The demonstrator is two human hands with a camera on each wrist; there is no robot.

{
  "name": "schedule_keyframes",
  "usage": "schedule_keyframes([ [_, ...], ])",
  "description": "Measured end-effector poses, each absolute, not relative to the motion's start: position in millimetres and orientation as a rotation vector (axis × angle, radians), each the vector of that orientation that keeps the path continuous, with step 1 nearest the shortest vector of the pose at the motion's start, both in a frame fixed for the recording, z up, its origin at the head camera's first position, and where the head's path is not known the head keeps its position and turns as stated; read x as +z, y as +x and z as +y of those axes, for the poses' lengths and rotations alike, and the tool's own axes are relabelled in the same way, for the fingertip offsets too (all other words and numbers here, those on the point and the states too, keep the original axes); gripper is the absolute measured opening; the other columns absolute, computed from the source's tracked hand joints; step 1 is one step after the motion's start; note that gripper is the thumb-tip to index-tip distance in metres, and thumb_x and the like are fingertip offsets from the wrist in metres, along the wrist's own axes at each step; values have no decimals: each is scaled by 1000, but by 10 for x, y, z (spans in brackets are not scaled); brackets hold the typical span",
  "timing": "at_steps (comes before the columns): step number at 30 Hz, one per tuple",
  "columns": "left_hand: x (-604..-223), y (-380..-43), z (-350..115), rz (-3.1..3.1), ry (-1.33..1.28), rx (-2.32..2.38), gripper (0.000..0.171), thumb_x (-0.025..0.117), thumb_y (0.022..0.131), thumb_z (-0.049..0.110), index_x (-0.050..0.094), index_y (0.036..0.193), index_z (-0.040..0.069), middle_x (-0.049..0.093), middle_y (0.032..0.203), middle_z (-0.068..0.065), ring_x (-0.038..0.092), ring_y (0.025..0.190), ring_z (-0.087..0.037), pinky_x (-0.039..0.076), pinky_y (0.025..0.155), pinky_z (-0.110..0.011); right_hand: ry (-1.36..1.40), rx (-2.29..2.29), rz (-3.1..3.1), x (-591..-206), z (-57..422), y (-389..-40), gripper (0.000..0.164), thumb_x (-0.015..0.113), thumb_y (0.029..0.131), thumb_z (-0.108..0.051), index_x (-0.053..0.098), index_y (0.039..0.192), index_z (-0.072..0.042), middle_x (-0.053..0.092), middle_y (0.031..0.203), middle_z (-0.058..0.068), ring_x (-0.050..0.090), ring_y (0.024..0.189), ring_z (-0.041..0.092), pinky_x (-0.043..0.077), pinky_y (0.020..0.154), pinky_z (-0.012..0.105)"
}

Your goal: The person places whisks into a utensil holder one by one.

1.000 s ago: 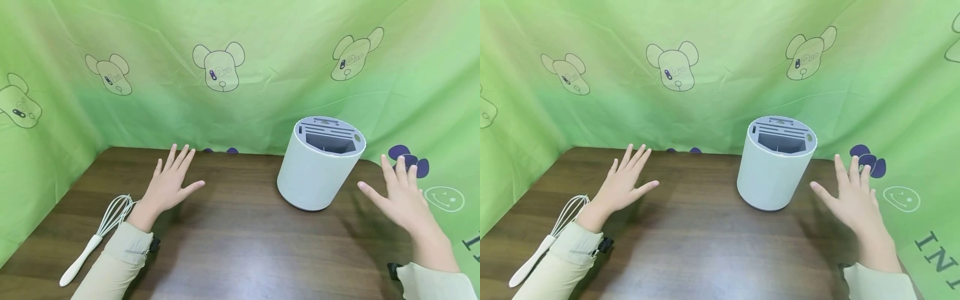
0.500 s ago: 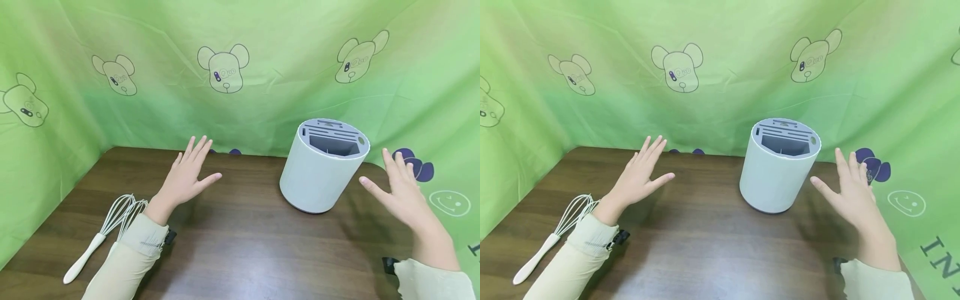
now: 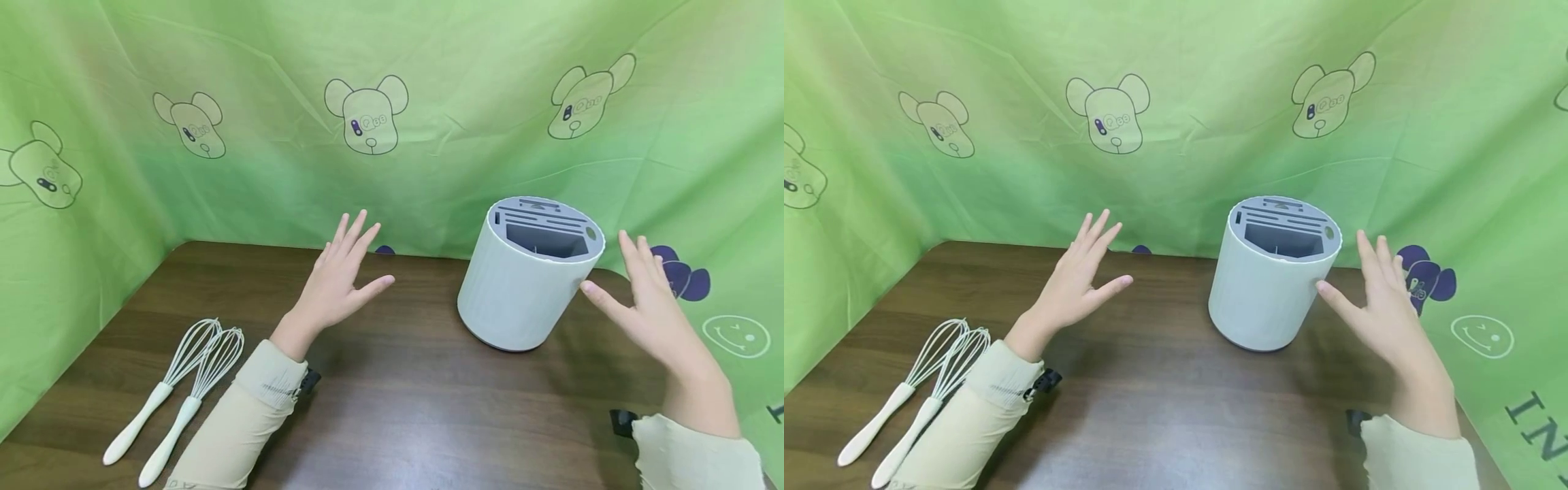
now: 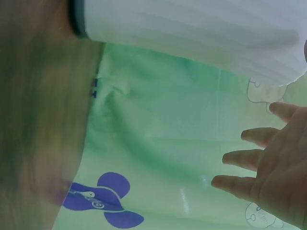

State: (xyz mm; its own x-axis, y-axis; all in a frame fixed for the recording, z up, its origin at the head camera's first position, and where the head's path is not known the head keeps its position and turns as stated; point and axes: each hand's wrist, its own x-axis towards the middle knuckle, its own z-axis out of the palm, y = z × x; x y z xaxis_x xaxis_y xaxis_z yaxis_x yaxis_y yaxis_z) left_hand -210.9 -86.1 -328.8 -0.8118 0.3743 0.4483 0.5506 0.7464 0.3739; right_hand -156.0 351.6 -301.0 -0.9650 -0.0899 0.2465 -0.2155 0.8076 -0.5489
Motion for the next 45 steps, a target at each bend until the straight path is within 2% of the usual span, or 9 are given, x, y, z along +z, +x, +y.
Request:
schedule_keyframes([
  [12,-3195,-2238,-485,-2492,-869,-740,82,58,93,59,24,158,23,11,167,10,-1,156,-17,28,115,-65,274,991,-2724,-2986,3368,-1655,105,71,91,-28,-9,159,-31,-16,166,4,-24,150,37,-15,112,71],
  [17,-3180,-2262,-299,-2481,-944,-747,84,60,93,57,21,159,23,14,167,7,2,156,-19,30,115,-63,281,1051,-2692,-3007,3329,-1674,109,75,88,-24,-9,158,-35,-13,166,-2,-20,153,25,-11,115,69],
  [23,-3163,-2286,-51,-2450,-1041,-742,82,61,93,56,22,159,23,16,167,4,6,156,-21,33,116,-57,274,1166,-2655,-3057,3313,-1659,111,76,87,-19,-7,157,-41,-7,168,4,-8,154,33,-4,116,71],
  [26,-3139,-2319,61,-2425,-1085,-746,81,61,94,54,23,158,21,17,167,2,8,156,-22,30,120,-50,336,1241,-2583,-3098,3293,-1707,113,78,83,-9,-3,157,-40,11,167,9,10,153,18,-1,122,59],
  [29,-3123,-2352,148,-2424,-1104,-755,81,60,94,54,23,158,21,16,167,3,7,156,-20,28,122,-47,452,1303,-2480,-3148,3258,-1776,117,78,77,6,2,157,-33,29,159,7,28,142,2,5,123,34],
  [33,-3116,-2383,246,-2448,-1109,-809,81,60,95,54,21,159,23,13,167,7,4,156,-16,29,121,-46,555,1323,-2397,-3186,3228,-1812,120,76,71,16,5,157,-27,36,152,-2,36,134,-2,15,113,15],
  [39,-3141,-2435,392,-2444,-1113,-934,81,59,95,54,17,159,28,9,168,10,4,155,-11,30,120,-50,558,1338,-2385,-3210,3208,-1806,121,74,72,19,2,157,-27,46,141,-7,46,124,1,38,96,7],
  [41,-3156,-2452,438,-2450,-1107,-977,81,58,95,55,14,159,31,6,167,14,3,155,-8,31,118,-53,553,1343,-2389,-3217,3205,-1806,121,73,73,19,1,157,-28,47,139,-9,48,121,1,42,90,7],
  [45,-3180,-2485,516,-2472,-1094,-1057,83,57,95,57,10,159,35,2,166,20,3,154,-5,31,118,-55,558,1328,-2387,-3227,3211,-1808,122,75,72,18,-1,157,-27,47,140,-10,48,121,-1,40,92,7],
])
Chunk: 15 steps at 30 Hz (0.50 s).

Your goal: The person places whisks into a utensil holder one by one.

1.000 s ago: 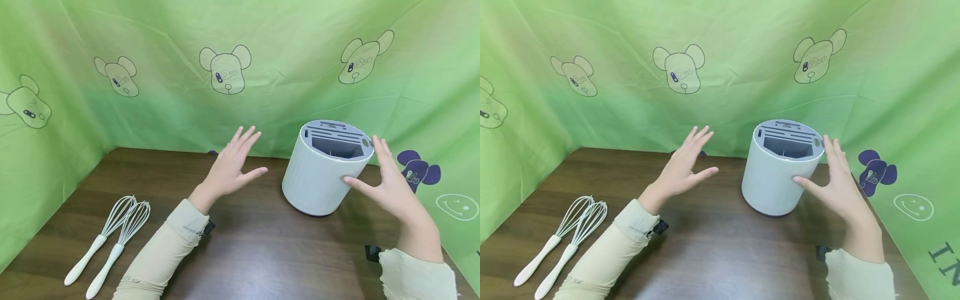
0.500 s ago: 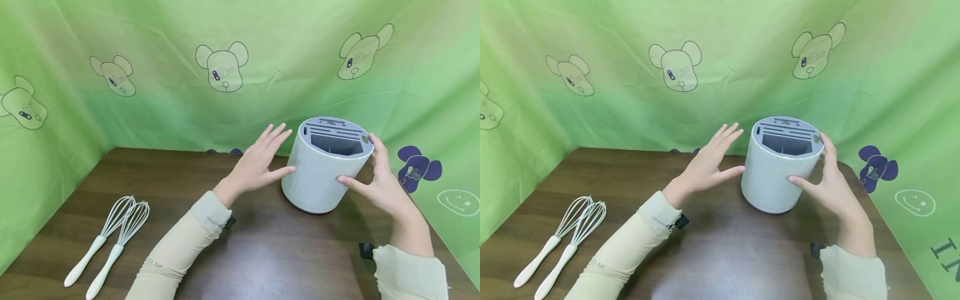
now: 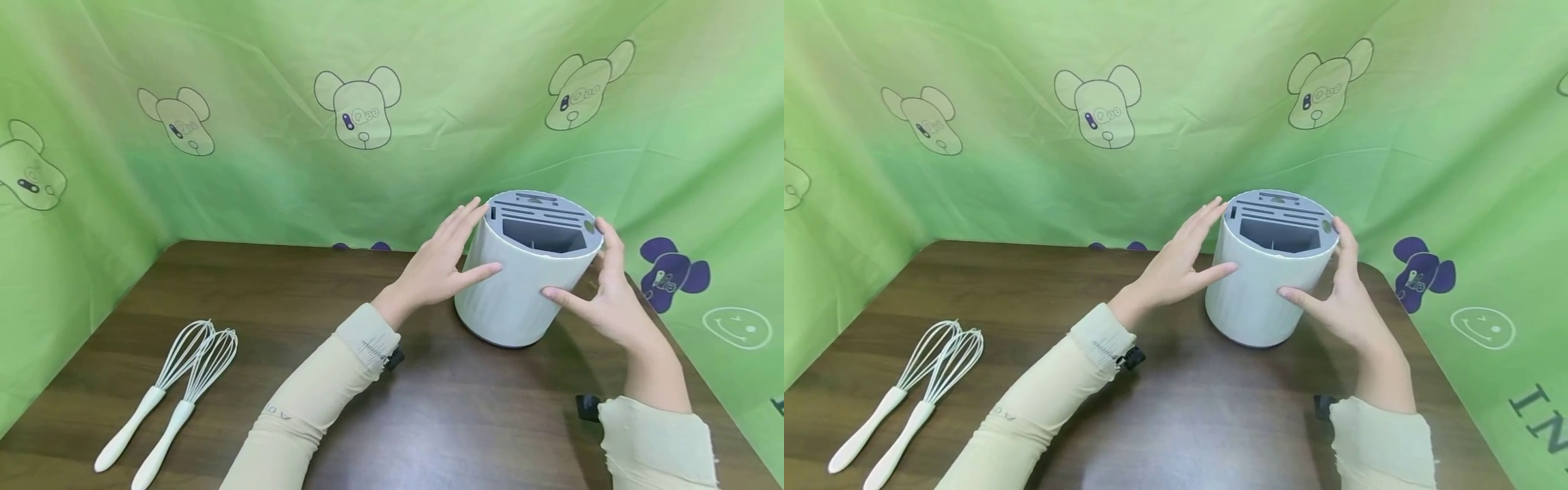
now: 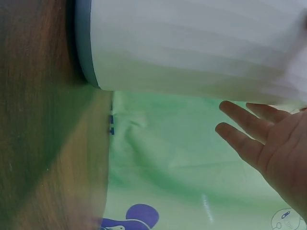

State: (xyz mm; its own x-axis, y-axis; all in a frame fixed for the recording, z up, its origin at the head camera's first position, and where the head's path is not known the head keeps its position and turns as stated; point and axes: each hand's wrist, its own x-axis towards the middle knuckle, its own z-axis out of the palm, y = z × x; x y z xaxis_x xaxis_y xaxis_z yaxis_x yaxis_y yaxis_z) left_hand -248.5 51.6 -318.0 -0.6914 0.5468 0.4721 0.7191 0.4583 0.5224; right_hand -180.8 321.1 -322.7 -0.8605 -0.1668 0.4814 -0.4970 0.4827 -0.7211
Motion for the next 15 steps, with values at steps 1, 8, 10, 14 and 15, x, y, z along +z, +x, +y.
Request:
schedule_keyframes([
  [1,-3184,-2497,535,-2472,-1099,-1067,84,56,95,57,8,159,35,1,166,19,4,154,-4,30,119,-53,560,1326,-2386,-3233,3213,-1808,122,75,72,18,-1,157,-27,46,141,-10,48,121,-1,40,93,7],
  [8,-3156,-2593,637,-2455,-1140,-1108,86,58,95,55,7,160,32,5,168,13,4,152,2,23,124,-38,550,1324,-2411,-3243,3229,-1816,121,74,76,16,-5,156,-28,42,145,1,47,122,-4,41,91,6],
  [10,-3155,-2606,658,-2457,-1146,-1131,87,61,93,55,8,159,34,4,167,14,3,151,4,22,124,-37,548,1325,-2416,-3243,3234,-1819,120,74,77,15,-6,156,-29,41,146,3,46,123,-4,42,92,6],
  [14,-3165,-2606,706,-2454,-1146,-1150,89,66,90,54,14,159,33,3,167,14,4,152,1,24,123,-40,546,1331,-2413,-3253,3244,-1817,120,74,77,14,-5,156,-29,40,146,4,45,123,-4,41,93,6],
  [15,-3167,-2606,717,-2453,-1141,-1156,90,68,89,54,15,158,33,3,167,14,5,152,0,25,123,-41,547,1329,-2412,-3250,3241,-1816,120,74,77,15,-5,156,-29,41,146,3,45,123,-4,41,93,6],
])
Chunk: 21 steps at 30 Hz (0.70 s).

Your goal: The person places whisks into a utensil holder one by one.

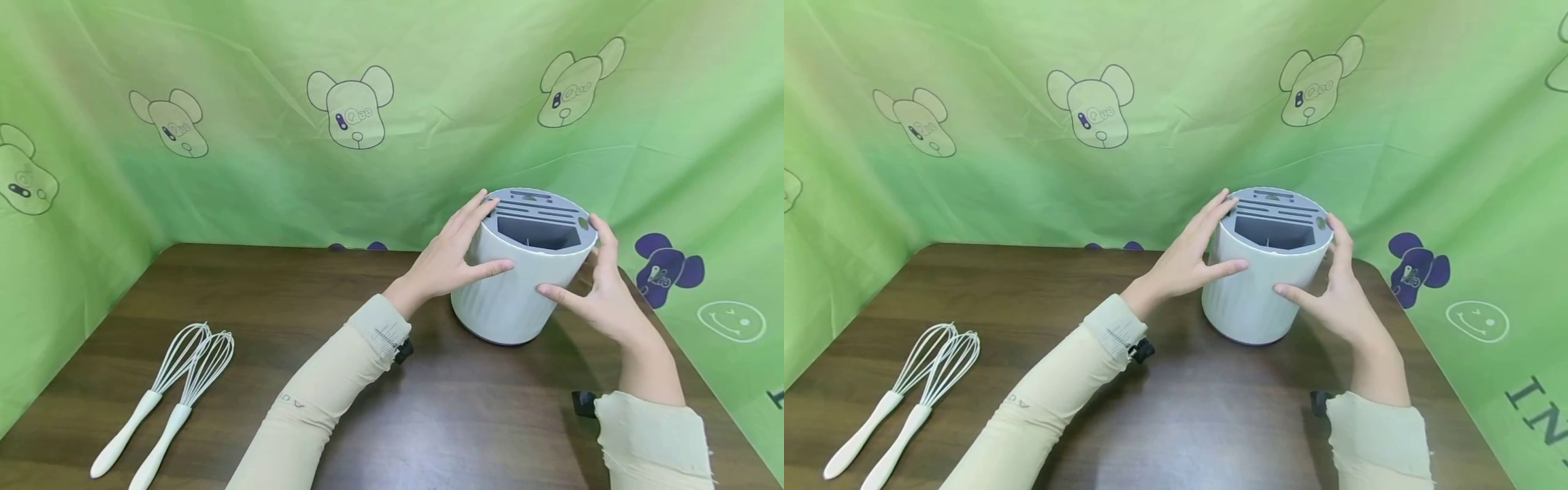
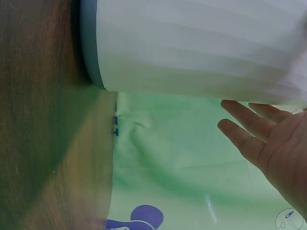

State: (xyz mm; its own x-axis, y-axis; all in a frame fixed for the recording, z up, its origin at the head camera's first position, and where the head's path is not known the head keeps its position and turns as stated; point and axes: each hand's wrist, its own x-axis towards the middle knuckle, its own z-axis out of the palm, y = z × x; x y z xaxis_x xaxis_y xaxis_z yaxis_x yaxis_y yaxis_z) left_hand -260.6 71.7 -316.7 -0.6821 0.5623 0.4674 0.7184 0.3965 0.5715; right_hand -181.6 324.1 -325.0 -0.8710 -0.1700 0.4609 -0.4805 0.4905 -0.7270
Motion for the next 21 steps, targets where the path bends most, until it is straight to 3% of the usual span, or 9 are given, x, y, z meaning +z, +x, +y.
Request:
schedule_keyframes([
  [6,-3174,-2633,761,-2468,-1114,-1277,94,74,84,53,18,157,33,6,168,11,11,153,-5,28,121,-45,553,1335,-2398,-3244,3229,-1806,119,74,76,16,-2,156,-29,43,144,-4,47,122,-3,41,92,6],
  [12,-3208,-2629,763,-2485,-1083,-1358,87,75,83,54,22,152,40,13,166,11,21,151,-6,35,118,-42,560,1363,-2394,-3244,3236,-1812,119,73,76,17,-2,156,-29,42,146,-4,47,124,-4,42,92,6],
  [21,-3240,-2602,746,-2482,-1023,-1383,84,75,82,56,25,148,47,17,164,18,32,148,-12,39,113,-46,600,1494,-2320,-3258,3234,-1823,115,71,76,20,4,157,-27,52,134,-10,57,115,-3,48,88,9],
])
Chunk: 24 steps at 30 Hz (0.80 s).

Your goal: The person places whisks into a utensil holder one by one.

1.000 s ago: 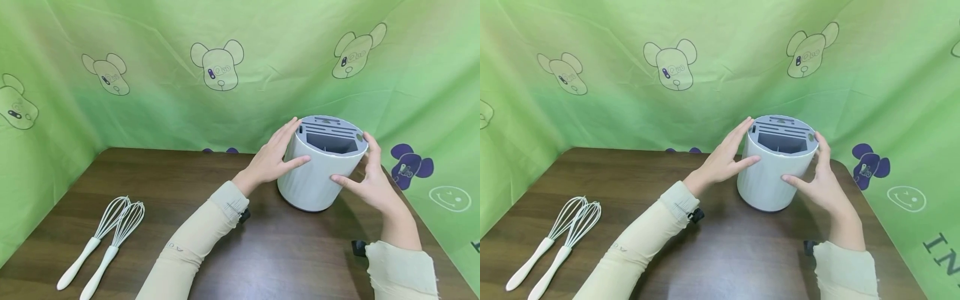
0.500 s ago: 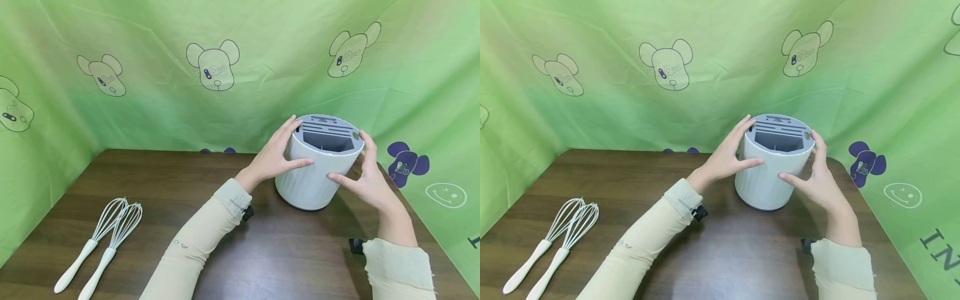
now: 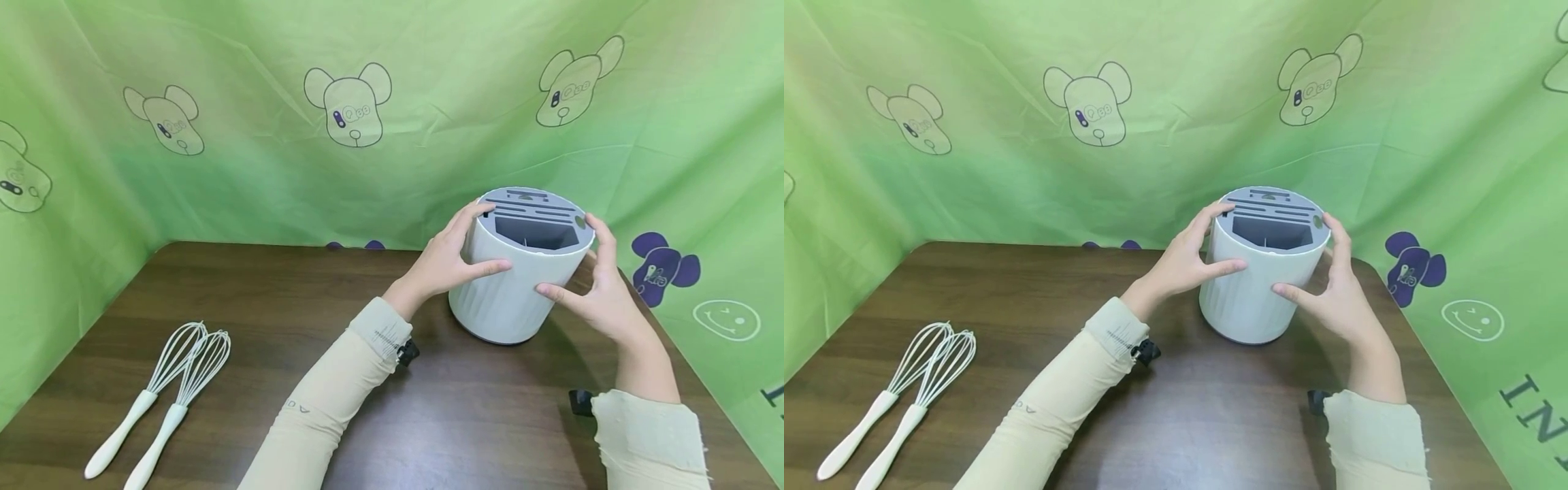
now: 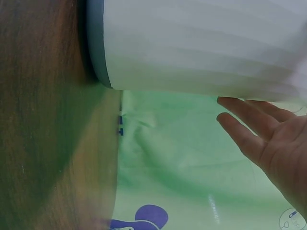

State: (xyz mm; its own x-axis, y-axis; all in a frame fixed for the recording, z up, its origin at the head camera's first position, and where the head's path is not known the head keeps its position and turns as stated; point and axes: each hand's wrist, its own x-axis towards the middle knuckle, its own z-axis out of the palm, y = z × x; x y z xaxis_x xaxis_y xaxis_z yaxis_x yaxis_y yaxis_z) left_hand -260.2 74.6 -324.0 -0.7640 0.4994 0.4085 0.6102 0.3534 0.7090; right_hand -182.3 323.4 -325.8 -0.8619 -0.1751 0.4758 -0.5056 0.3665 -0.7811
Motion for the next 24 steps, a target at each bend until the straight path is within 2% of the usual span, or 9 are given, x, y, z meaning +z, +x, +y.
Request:
schedule_keyframes([
  [10,-3268,-2555,736,-2468,-945,-1368,82,74,81,59,26,146,50,19,163,19,39,144,-14,34,113,-58,708,1682,-2220,-3291,3238,-1878,112,66,76,24,5,156,-22,58,132,-3,62,113,4,51,89,13],
  [21,-3282,-2499,723,-2433,-925,-1366,81,76,81,56,29,147,47,22,163,17,42,142,-15,37,110,-58,695,1665,-2223,-3276,3240,-1844,113,68,72,26,9,156,-20,58,132,-3,60,114,5,52,88,12],
  [22,-3283,-2494,720,-2433,-921,-1364,81,76,81,56,29,147,47,22,163,18,43,142,-15,38,110,-57,683,1630,-2241,-3273,3237,-1841,114,70,71,25,9,156,-20,57,133,-4,59,116,5,50,90,12],
  [24,-3289,-2483,714,-2433,-915,-1368,81,76,81,56,30,146,48,22,163,19,44,141,-17,41,109,-55,655,1561,-2283,-3269,3236,-1832,115,71,71,23,8,156,-21,54,135,-7,54,121,3,39,104,12],
])
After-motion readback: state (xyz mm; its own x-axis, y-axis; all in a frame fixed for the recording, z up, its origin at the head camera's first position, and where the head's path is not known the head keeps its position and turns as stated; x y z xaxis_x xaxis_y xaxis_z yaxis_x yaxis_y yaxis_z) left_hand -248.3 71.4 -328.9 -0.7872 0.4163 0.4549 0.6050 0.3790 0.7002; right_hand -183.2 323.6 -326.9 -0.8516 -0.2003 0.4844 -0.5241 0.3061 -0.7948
